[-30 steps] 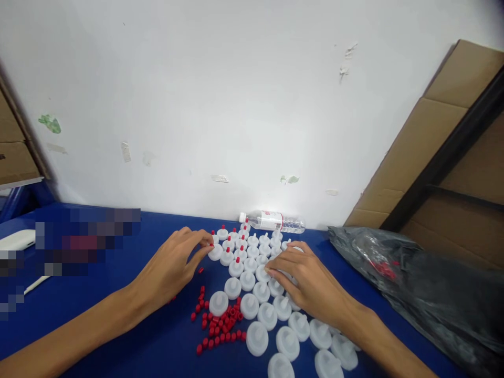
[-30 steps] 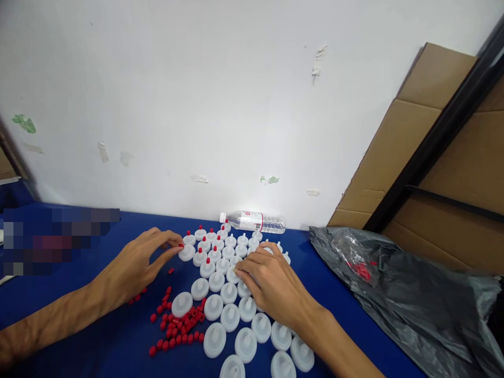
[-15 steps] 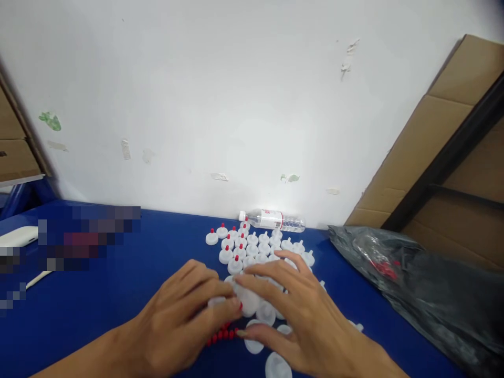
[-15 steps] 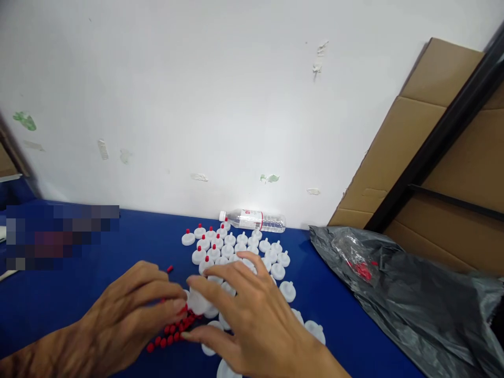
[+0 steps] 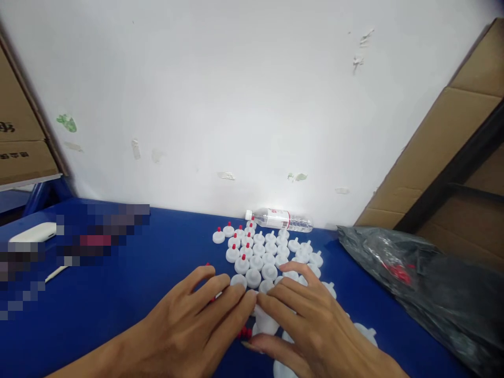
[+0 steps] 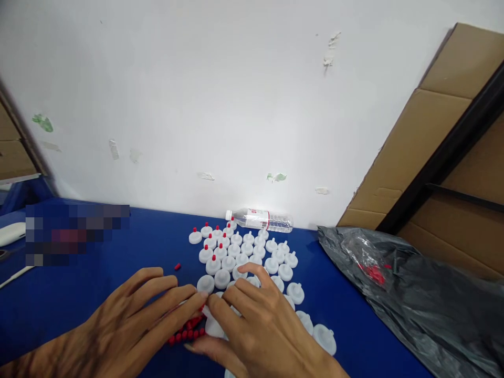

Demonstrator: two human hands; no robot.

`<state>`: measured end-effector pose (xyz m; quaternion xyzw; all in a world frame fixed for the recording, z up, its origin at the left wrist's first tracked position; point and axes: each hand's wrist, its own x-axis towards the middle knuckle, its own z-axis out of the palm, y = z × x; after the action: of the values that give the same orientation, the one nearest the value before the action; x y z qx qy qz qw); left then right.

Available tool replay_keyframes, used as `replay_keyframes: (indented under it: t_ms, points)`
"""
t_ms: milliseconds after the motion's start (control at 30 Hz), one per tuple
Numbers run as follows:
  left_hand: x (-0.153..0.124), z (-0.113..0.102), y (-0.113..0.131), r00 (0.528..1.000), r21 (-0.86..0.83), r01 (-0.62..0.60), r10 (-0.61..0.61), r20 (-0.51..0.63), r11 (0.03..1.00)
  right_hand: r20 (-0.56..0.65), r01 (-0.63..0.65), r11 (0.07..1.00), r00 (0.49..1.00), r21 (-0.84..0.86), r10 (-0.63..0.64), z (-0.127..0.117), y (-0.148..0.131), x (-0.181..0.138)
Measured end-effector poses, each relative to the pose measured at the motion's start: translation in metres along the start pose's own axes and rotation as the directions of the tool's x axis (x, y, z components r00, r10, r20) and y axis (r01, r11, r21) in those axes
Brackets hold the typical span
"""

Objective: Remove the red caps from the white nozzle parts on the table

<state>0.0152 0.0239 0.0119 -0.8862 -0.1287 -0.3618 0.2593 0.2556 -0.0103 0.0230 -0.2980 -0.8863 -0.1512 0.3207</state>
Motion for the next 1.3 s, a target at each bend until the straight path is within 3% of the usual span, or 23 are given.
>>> replay_keyframes:
  t_ms: [200, 367, 500, 667, 733, 800, 933, 1067, 1300]
  points:
    - [0.003, 0.003, 0.003, 0.997, 0.019, -0.04, 0.038, 0.068, 0.999, 0.014, 0.002, 1.0, 1.0, -0.009, -0.001, 0.004, -0.003, -0.001]
    - [0.004, 0.008, -0.002, 0.996, 0.029, -0.014, 0.011, 0.083, 0.999, 0.099, 0.048, 0.996, 0.994, -0.075, -0.04, -0.004, 0.006, 0.001]
    - [0.007, 0.01, -0.001, 0.997, -0.031, 0.023, -0.021, 0.07, 0.999, 0.064, 0.069, 0.982, 0.996, -0.177, -0.058, -0.008, 0.007, 0.006]
    - [0.003, 0.013, -0.01, 0.979, -0.14, 0.194, -0.182, 0.091, 0.971, -0.043, 0.051, 0.962, 0.997, -0.268, -0.064, -0.013, 0.014, 0.002]
    - [-0.005, 0.015, -0.028, 0.949, -0.147, 0.309, -0.293, 0.119, 0.94, -0.09, 0.011, 0.938, 0.995, -0.346, -0.044, -0.019, 0.028, -0.005]
    - [-0.014, 0.019, -0.051, 0.931, -0.102, 0.358, -0.347, 0.111, 0.928, -0.123, -0.098, 0.913, 0.991, -0.396, 0.053, -0.024, 0.045, -0.013]
    - [-0.029, 0.03, -0.083, 0.9, -0.077, 0.425, -0.411, 0.146, 0.902, -0.07, -0.272, 0.924, 0.962, -0.269, 0.263, -0.025, 0.069, -0.023]
    - [-0.036, 0.04, -0.08, 0.868, -0.111, 0.466, -0.43, 0.247, 0.878, 0.021, -0.384, 0.905, 0.919, -0.184, 0.394, -0.02, 0.069, -0.025]
    - [-0.037, 0.039, -0.067, 0.834, -0.191, 0.499, -0.408, 0.372, 0.845, 0.158, -0.347, 0.937, 0.924, -0.048, 0.35, -0.03, 0.071, -0.023]
